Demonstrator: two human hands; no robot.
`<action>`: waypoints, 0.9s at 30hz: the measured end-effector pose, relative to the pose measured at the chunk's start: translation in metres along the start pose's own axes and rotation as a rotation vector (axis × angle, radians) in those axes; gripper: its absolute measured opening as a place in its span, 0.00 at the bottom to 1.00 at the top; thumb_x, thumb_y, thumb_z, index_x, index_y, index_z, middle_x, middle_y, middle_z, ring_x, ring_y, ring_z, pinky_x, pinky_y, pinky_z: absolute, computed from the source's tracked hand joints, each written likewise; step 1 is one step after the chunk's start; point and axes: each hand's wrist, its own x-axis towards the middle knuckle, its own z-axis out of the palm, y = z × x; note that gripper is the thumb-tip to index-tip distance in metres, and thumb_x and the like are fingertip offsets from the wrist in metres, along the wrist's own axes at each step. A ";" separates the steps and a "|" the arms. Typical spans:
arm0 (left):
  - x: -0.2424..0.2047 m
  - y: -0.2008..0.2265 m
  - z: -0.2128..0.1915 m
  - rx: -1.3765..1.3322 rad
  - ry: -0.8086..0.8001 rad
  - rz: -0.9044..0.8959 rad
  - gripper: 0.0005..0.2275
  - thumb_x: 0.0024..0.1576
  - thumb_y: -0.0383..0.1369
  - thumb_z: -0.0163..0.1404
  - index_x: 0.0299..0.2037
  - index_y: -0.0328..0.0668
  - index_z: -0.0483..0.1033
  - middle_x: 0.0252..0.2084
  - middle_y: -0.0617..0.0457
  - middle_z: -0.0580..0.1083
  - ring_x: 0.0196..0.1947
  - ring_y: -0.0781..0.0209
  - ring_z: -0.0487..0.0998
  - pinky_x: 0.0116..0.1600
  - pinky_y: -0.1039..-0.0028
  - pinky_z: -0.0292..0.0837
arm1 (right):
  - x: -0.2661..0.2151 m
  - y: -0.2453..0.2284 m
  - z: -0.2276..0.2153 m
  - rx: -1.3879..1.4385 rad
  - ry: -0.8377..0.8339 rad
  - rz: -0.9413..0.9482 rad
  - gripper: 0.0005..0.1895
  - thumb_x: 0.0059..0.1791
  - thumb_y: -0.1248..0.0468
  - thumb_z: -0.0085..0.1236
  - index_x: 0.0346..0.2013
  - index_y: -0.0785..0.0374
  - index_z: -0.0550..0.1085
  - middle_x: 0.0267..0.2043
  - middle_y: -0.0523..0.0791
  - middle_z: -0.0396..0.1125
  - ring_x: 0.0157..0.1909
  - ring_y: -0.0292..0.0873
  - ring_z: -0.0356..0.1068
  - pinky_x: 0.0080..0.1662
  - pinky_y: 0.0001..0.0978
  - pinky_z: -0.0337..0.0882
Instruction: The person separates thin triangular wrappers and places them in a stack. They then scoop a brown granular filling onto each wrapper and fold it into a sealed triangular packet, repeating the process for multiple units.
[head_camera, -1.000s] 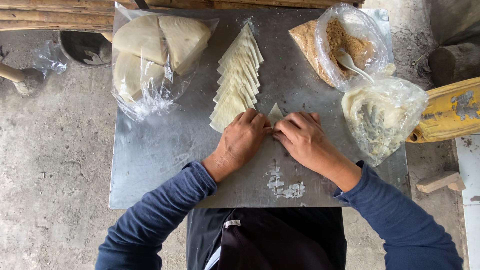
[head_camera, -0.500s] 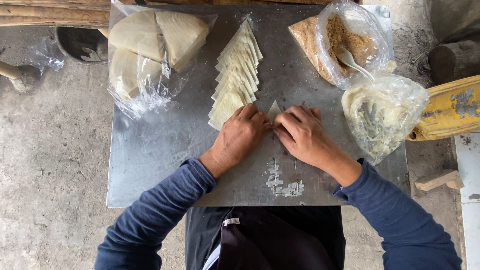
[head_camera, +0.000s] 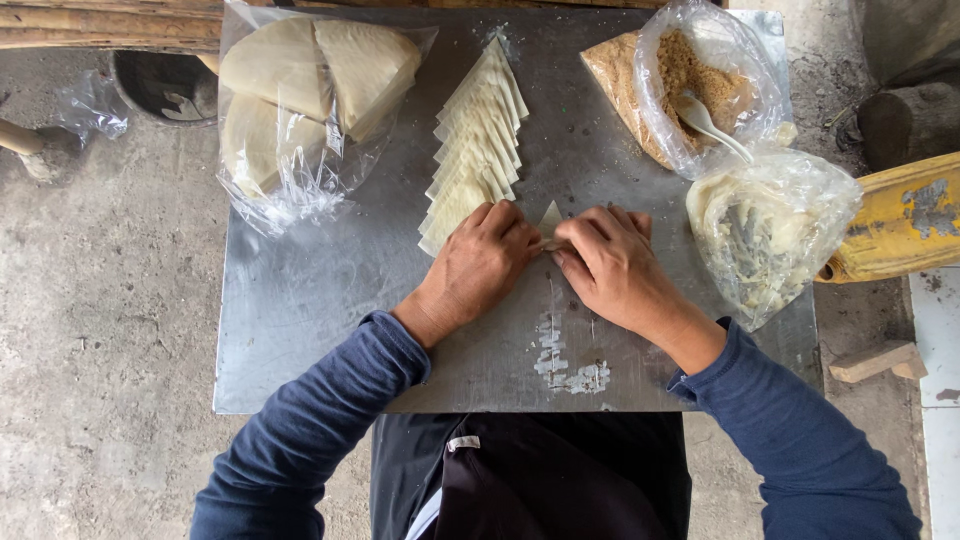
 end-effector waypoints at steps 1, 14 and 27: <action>0.000 0.001 0.001 0.007 0.001 -0.020 0.08 0.60 0.33 0.57 0.40 0.34 0.79 0.40 0.47 0.72 0.41 0.52 0.73 0.49 0.67 0.74 | 0.000 -0.001 0.000 0.002 0.025 0.009 0.08 0.50 0.63 0.62 0.41 0.60 0.74 0.41 0.42 0.65 0.47 0.44 0.66 0.53 0.44 0.57; 0.006 -0.002 0.007 -0.010 0.048 -0.110 0.05 0.58 0.32 0.57 0.40 0.40 0.80 0.42 0.49 0.74 0.43 0.51 0.73 0.51 0.65 0.72 | 0.001 0.001 0.004 -0.035 0.088 0.001 0.10 0.53 0.64 0.61 0.47 0.62 0.75 0.43 0.41 0.66 0.49 0.43 0.66 0.55 0.41 0.59; 0.005 -0.003 0.009 0.064 0.110 -0.039 0.09 0.59 0.33 0.56 0.44 0.38 0.78 0.45 0.49 0.73 0.44 0.52 0.73 0.51 0.65 0.71 | 0.005 0.005 0.008 -0.065 0.122 0.013 0.13 0.51 0.65 0.63 0.50 0.60 0.74 0.45 0.41 0.67 0.50 0.43 0.66 0.56 0.42 0.56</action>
